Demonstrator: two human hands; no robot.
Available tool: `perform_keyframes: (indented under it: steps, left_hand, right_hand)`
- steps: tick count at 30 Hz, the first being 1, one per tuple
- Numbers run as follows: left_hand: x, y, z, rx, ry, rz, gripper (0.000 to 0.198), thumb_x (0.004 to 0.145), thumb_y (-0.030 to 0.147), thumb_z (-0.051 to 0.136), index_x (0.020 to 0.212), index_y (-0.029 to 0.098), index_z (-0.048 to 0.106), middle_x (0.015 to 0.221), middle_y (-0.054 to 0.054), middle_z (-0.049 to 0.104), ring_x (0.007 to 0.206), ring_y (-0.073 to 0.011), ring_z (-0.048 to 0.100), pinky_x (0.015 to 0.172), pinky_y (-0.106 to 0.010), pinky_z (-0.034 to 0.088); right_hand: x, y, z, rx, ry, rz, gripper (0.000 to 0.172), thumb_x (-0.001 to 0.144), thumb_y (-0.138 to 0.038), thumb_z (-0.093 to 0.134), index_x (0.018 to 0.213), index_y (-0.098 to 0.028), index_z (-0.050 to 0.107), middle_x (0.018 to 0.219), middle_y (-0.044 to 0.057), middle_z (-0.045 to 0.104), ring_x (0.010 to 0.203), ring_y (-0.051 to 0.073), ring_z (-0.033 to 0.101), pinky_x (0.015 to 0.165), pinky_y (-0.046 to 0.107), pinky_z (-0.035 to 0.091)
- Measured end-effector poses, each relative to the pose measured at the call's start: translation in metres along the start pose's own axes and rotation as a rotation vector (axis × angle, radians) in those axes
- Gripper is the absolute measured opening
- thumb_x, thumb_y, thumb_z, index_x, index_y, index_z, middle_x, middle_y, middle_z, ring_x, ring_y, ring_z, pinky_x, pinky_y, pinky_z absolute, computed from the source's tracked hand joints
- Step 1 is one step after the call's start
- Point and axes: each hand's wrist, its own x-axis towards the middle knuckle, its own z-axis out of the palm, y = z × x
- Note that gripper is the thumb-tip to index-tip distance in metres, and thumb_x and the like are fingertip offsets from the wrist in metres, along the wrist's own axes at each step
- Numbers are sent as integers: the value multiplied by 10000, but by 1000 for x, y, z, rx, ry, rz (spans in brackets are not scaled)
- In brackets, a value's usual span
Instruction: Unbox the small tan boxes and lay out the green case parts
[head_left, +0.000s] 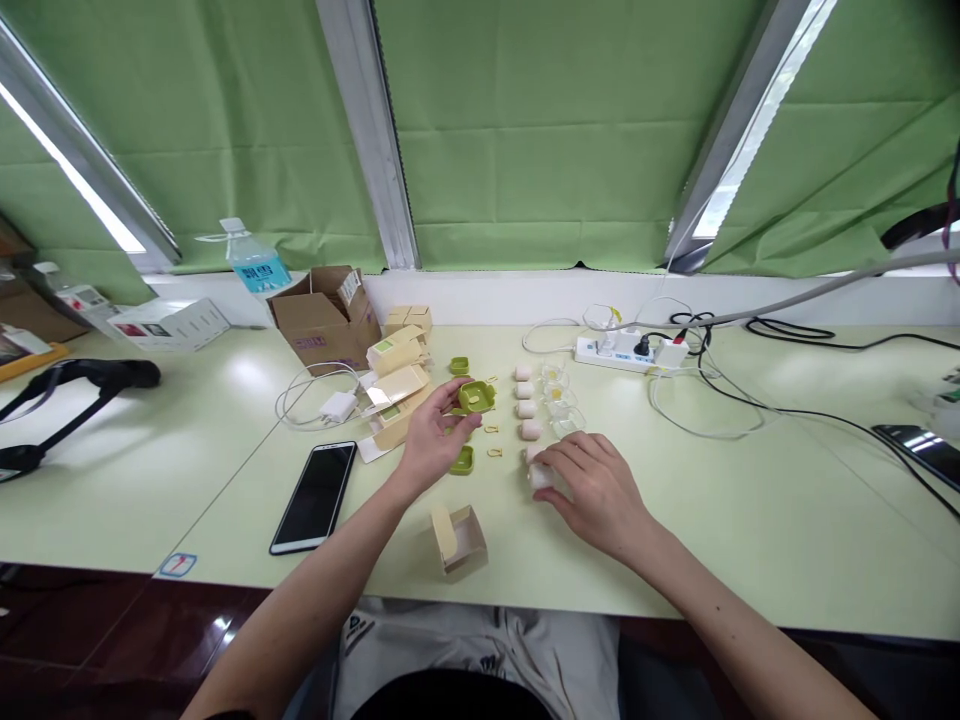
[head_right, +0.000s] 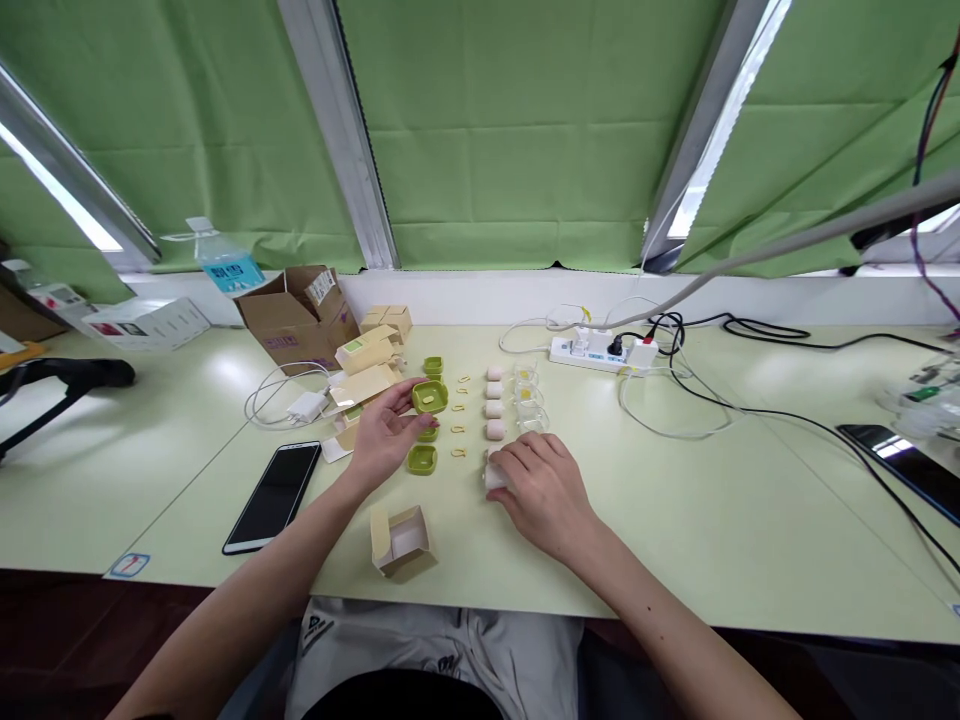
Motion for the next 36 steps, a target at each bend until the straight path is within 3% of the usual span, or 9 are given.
perform_keyframes:
  steps: [9,17,23,28,32,36]
  left_hand:
    - [-2,1,3,40,-20,0,547,902,399,798,1379,183,640,1311,-145,686,1119,-242,671,915,-388,649]
    - [-3,2,4,46,-29,-14,541,894,414,803,1365,193,656,1334,-145,685,1131,-256,691,926,-398,653]
    - [-4,5,4,66,-22,-29,541,885,411,810,1360,195,665,1325,-144,689,1098,-254,706,916,-406,659]
    - [-5,6,4,54,-53,-22,522,907,407,792,1369,201,664,1328,-141,695,1075,-250,718,933,-420,654]
    - [-6,8,4,11,-110,-51,559,899,412,810,1395,207,654,1341,-143,697,1002,-226,743,935,-407,650]
    - [-8,8,5,-36,-190,-64,586,893,414,823,1415,204,661,1333,-158,704,1105,-261,723,949,-412,649]
  right_hand:
    - [-10,-1,17,-51,-68,10,331,848,-334,899,1092,-197,723,1038,69,807,1035,297,631,898,433,392]
    - [-11,-1,10,4,-131,70,493,814,-411,920,1211,-204,714,1106,87,799,1077,307,625,923,437,403]
    - [-9,1,-1,70,-140,112,474,814,-365,910,1219,-224,706,1160,89,791,1120,332,617,939,463,418]
    - [-1,16,-24,184,-28,163,288,903,-321,809,1151,-229,694,1116,76,783,1055,308,619,887,465,460]
    - [16,23,-39,268,141,150,147,959,-243,723,1104,-248,700,1041,62,774,1009,280,625,876,451,501]
    - [44,15,-38,267,279,42,168,1002,-192,646,1127,-258,736,1044,73,765,1031,268,621,904,452,512]
